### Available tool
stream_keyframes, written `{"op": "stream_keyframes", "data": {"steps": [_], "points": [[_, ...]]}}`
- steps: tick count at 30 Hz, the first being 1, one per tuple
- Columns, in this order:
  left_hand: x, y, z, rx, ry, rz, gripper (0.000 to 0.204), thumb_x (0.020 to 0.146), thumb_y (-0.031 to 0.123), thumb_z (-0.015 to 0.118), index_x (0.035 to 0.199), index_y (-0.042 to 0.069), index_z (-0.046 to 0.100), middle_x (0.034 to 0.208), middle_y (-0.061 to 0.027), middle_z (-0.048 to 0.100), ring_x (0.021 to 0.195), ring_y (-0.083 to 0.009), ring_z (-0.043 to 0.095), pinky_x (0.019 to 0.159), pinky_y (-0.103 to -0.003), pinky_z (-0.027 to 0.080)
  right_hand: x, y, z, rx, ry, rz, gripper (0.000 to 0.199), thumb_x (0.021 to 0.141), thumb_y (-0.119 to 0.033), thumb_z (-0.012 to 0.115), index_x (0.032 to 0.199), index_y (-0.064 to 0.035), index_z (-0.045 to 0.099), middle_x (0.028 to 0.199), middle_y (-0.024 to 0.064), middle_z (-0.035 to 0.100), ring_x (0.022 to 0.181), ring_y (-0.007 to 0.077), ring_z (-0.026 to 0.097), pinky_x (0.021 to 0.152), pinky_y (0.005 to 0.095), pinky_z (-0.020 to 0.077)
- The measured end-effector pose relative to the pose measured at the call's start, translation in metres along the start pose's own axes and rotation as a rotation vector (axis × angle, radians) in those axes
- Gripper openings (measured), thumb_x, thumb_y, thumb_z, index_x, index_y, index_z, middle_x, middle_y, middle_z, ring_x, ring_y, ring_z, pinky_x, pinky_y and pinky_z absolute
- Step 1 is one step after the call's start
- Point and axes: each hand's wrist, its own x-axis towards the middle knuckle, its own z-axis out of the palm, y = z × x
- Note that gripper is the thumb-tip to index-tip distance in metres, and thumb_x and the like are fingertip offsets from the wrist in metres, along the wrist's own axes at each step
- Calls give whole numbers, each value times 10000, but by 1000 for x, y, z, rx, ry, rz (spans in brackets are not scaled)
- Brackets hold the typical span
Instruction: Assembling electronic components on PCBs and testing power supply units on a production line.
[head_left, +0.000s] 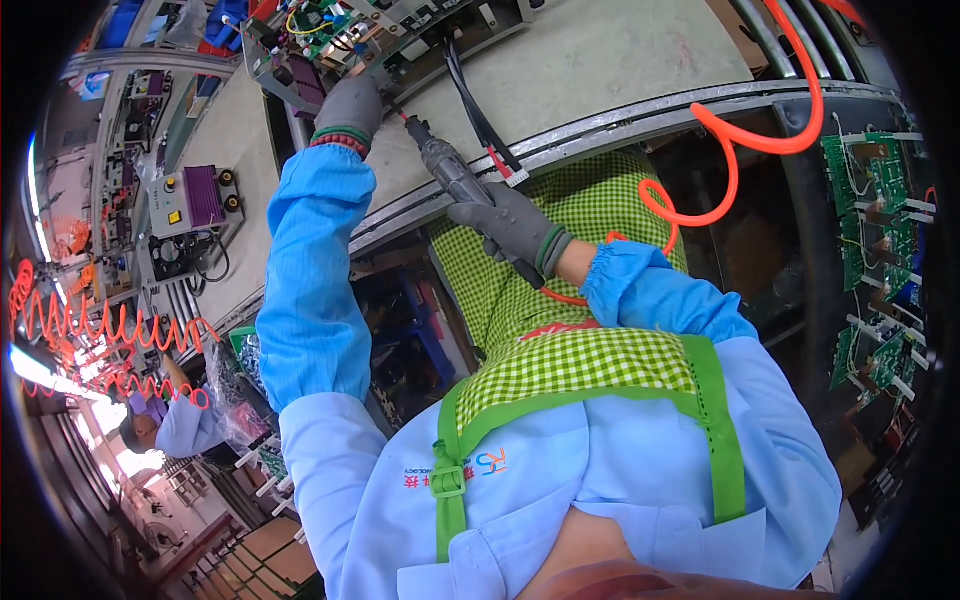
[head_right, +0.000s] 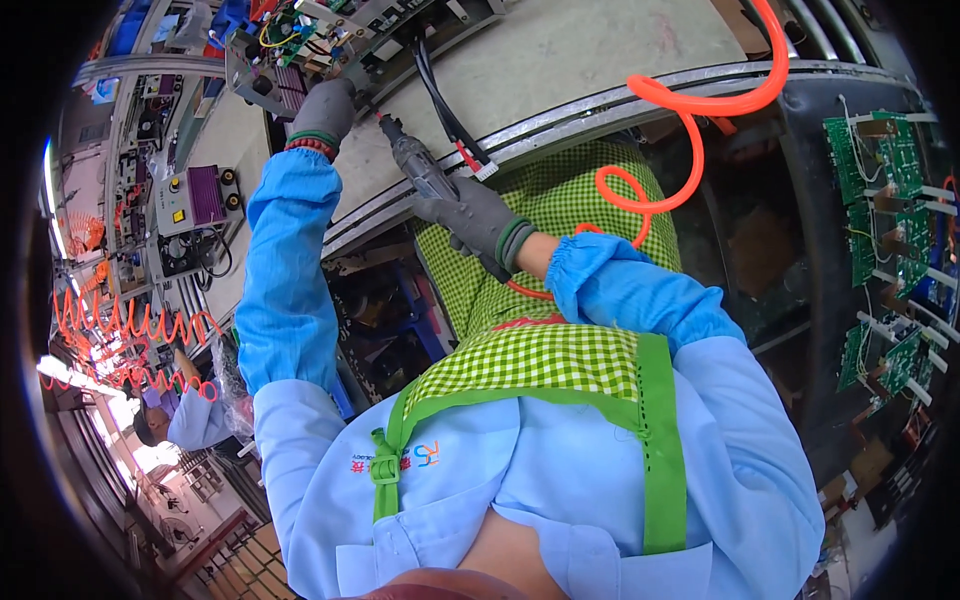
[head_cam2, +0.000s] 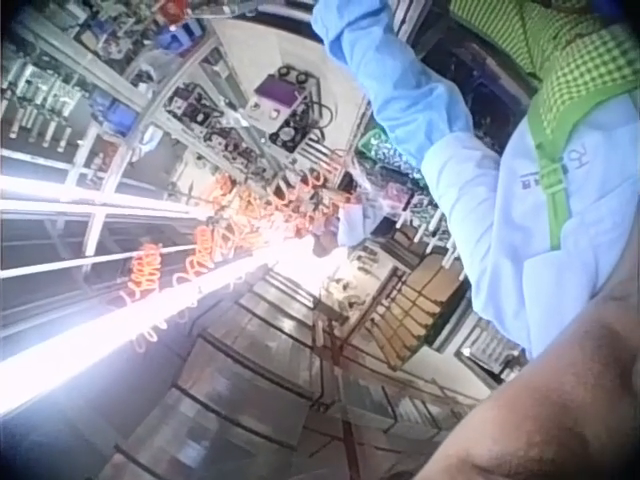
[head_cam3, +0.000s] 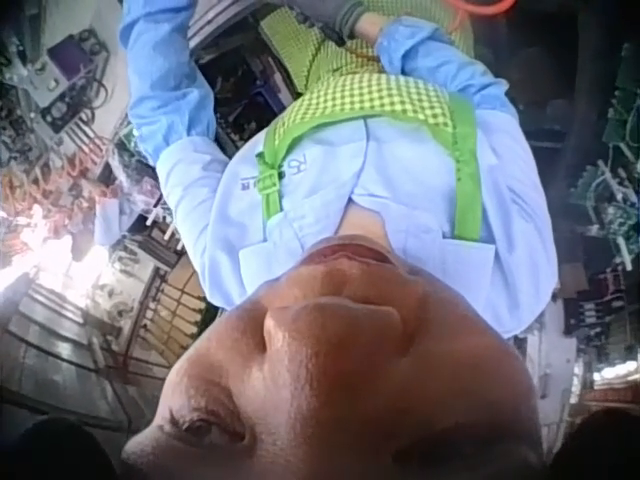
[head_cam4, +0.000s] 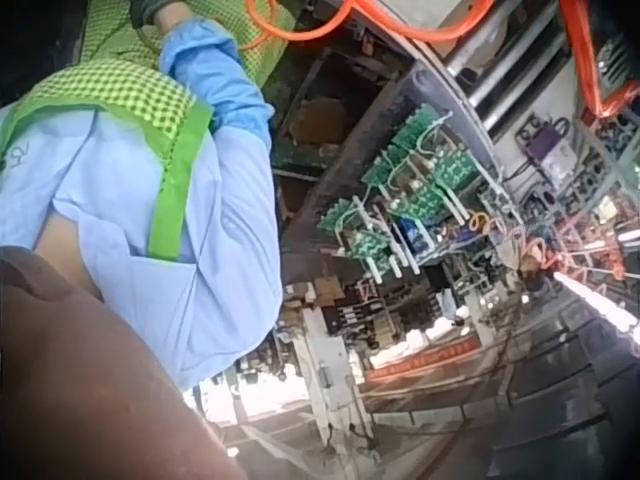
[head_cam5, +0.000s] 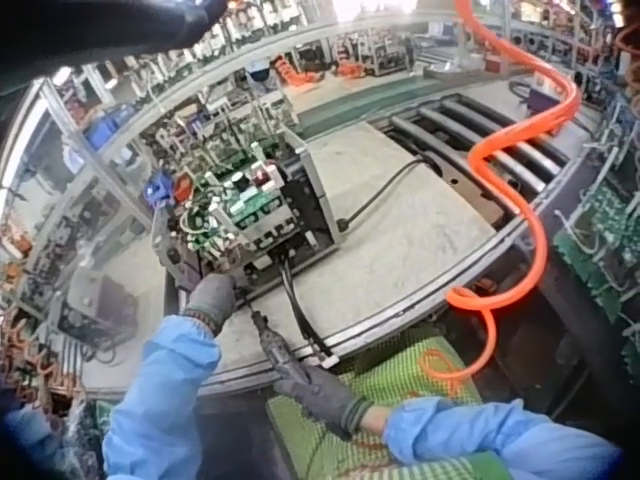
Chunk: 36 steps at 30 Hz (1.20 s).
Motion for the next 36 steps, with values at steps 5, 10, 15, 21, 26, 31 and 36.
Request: {"op": "stream_keyframes", "data": {"steps": [5,10,15,21,26,31,36], "points": [[-7,-4,1,-33,42,-11,256,833,97,540,1020,3,686,997,-261,663,956,-394,652,833,-466,529,2,1,0,0,-11,-25,600,790,-521,686,1103,-35,526,749,51,549,516,113,546,449,269,448],[-11,-5,-1,-13,9,-40,259,827,86,530,1029,23,678,1004,-246,664,974,-397,642,846,-462,519,4,2,0,30,-19,-12,634,776,-546,702,1108,-36,524,753,52,555,517,109,541,452,262,446],[-15,-6,0,-18,30,-30,254,830,94,534,1017,13,686,996,-253,664,962,-395,648,832,-465,527,6,4,2,10,-15,18,659,764,-559,710,1115,-33,525,767,62,565,533,111,551,461,265,454],[-16,-4,-2,5,19,-33,256,837,105,531,1025,25,686,993,-251,665,953,-389,651,823,-469,527,6,3,4,2,12,-19,593,803,-480,700,1128,-21,513,732,28,526,503,93,525,444,248,438],[-17,-3,1,-17,61,-36,262,838,108,535,1053,40,666,989,-249,666,950,-396,650,821,-472,524,6,9,7,17,25,-30,652,771,-540,707,1140,-33,532,789,75,586,546,126,567,485,284,476],[-17,-5,6,-36,104,-33,249,830,104,537,1036,39,660,987,-245,665,952,-406,644,823,-474,519,12,25,30,17,129,-171,626,776,-500,714,1148,-26,541,848,105,610,637,179,601,585,322,504],[-20,-8,7,-11,115,-6,253,815,93,541,1032,45,662,966,-240,667,944,-403,642,818,-475,515,23,39,40,-64,156,-194,599,786,-467,710,1166,-31,557,956,163,623,829,276,611,739,366,488]]}}
